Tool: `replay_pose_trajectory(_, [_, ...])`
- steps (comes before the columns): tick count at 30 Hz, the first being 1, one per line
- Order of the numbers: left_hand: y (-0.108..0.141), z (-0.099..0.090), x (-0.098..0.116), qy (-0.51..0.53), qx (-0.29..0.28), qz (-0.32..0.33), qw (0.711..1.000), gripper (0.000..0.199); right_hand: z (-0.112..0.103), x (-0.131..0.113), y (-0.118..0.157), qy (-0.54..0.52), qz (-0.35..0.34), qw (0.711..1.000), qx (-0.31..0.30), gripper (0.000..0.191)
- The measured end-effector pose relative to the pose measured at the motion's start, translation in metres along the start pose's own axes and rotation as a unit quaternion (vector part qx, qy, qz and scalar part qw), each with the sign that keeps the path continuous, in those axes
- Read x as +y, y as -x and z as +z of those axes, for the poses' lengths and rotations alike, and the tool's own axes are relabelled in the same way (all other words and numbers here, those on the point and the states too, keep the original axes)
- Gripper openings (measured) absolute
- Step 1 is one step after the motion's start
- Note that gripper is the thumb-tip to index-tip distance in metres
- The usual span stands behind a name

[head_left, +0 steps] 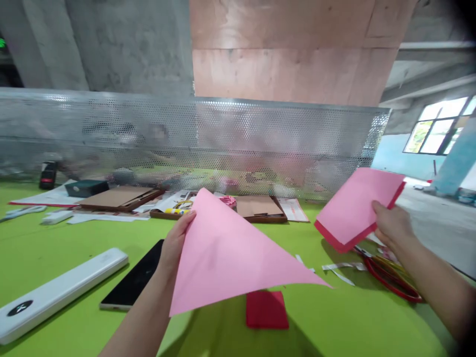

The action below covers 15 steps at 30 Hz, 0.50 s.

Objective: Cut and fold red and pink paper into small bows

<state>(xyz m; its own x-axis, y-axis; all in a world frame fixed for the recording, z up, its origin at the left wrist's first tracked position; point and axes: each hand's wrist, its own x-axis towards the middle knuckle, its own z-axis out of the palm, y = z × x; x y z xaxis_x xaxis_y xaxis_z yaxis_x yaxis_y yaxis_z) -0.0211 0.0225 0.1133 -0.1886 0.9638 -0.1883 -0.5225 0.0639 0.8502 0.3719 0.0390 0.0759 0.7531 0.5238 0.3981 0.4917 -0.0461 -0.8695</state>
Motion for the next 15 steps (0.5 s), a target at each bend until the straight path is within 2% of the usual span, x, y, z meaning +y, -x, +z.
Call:
replay_pose_trajectory(2, [-0.004,-0.006,-0.002,0.02,-0.012,-0.053,0.998,0.028,0.005,-0.017,-0.003,0.073,-0.034,0.997,0.017,0.03])
replay_pose_trajectory(3, [-0.006,-0.011,-0.003,0.031,-0.036,-0.065,0.997,0.028,0.009,-0.025,-0.004,0.103,-0.066,0.992,0.015,0.03])
replay_pose_trajectory(5, [-0.013,-0.021,-0.004,0.049,-0.086,-0.057,0.993,0.024,0.022,-0.037,-0.005,0.154,-0.147,0.977,-0.008,0.029])
replay_pose_trajectory(7, [-0.019,-0.031,-0.005,0.058,-0.1,-0.028,0.993,0.018,0.04,-0.042,-0.003,0.198,-0.22,0.954,-0.056,0.032])
replay_pose_trajectory(10, [-0.026,-0.041,-0.007,0.068,-0.085,0.021,0.994,0.021,0.075,-0.032,0.006,0.266,-0.282,0.908,-0.162,0.03])
replay_pose_trajectory(13, [-0.028,-0.043,-0.008,0.053,-0.079,0.042,0.995,0.025,0.104,-0.011,0.021,0.325,-0.3,0.86,-0.255,0.021])
replay_pose_trajectory(15, [-0.029,-0.042,-0.01,0.041,-0.069,0.043,0.996,0.024,0.116,0.004,0.029,0.355,-0.302,0.837,-0.287,0.019])
